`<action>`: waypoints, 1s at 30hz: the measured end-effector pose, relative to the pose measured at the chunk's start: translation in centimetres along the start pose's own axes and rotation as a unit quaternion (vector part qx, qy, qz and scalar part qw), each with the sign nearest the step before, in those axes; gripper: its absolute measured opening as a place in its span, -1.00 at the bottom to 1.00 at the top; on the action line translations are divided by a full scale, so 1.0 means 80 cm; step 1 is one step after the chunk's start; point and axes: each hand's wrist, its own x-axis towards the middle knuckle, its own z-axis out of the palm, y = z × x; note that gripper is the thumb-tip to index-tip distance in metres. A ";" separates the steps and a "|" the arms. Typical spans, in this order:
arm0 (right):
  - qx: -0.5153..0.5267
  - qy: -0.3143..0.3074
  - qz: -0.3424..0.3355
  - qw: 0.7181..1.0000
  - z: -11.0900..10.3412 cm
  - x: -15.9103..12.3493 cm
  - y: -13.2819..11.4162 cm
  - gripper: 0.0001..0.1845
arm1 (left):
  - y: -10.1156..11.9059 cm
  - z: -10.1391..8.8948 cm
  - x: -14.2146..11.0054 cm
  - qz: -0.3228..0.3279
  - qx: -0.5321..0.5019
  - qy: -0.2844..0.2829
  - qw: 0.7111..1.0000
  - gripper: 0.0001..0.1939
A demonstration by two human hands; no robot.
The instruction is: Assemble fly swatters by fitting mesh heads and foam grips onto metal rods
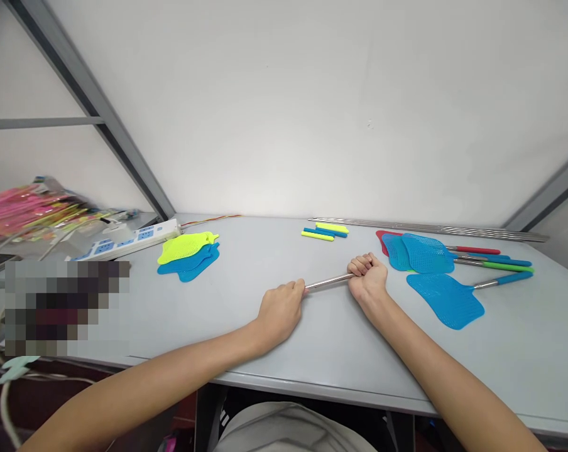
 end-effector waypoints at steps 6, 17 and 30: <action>0.003 0.007 0.011 1.000 0.004 -0.007 0.018 -0.79 | 0.002 -0.002 -0.002 0.002 -0.003 -0.004 1.000 -0.75; 0.011 -0.015 0.052 0.998 0.037 -0.025 -0.007 -0.74 | 0.003 -0.011 0.000 0.055 -0.025 -0.027 0.998 -0.71; 0.028 0.023 0.041 0.998 0.024 -0.005 -0.033 -0.79 | -0.017 -0.021 -0.002 0.115 -0.051 -0.021 0.992 -0.62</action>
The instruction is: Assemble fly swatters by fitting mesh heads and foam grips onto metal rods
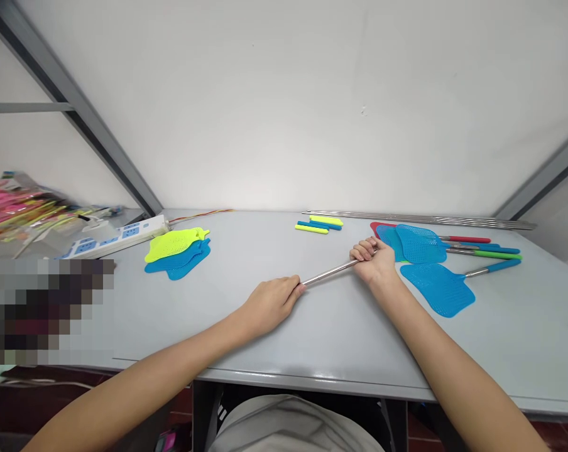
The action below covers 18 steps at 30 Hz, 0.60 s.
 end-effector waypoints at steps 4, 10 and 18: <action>0.007 0.011 -0.013 1.000 -0.004 0.007 -0.022 -0.79 | -0.003 0.002 0.001 0.010 0.006 0.001 1.000 -0.63; 0.003 0.012 -0.006 1.000 -0.010 0.013 -0.031 -0.80 | -0.005 0.004 0.002 0.018 0.015 -0.001 1.000 -0.64; 0.007 0.010 -0.017 1.000 -0.016 0.017 -0.026 -0.80 | 0.000 0.015 0.003 0.017 0.019 0.006 1.000 -0.67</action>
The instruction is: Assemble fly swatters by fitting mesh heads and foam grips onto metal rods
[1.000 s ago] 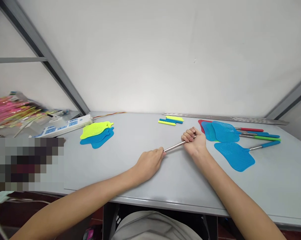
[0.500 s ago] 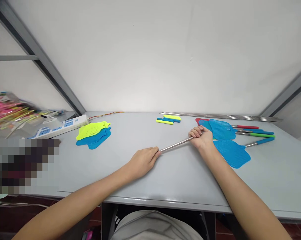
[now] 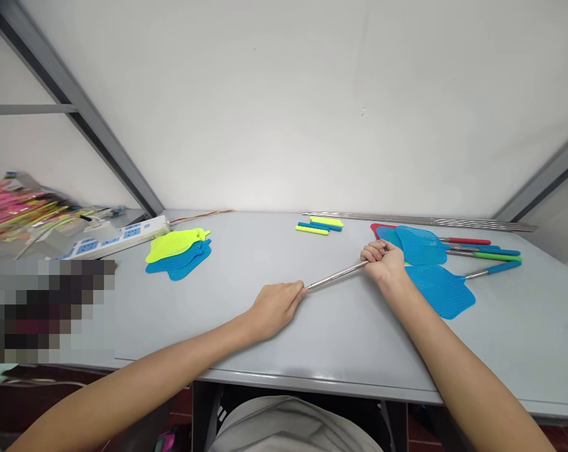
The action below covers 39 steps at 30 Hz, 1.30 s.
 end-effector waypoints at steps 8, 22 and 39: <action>0.019 -0.046 -0.038 0.998 0.001 -0.015 0.017 -0.74 | -0.001 0.006 -0.005 -0.021 -0.001 0.021 1.000 -0.73; 0.026 -0.036 -0.012 0.999 0.004 -0.038 0.063 -0.72 | 0.001 0.010 -0.005 -0.028 0.007 0.037 0.999 -0.71; -0.013 -0.042 0.047 0.998 0.010 -0.032 0.051 -0.61 | 0.002 -0.001 -0.002 -0.025 -0.054 0.022 0.998 -0.64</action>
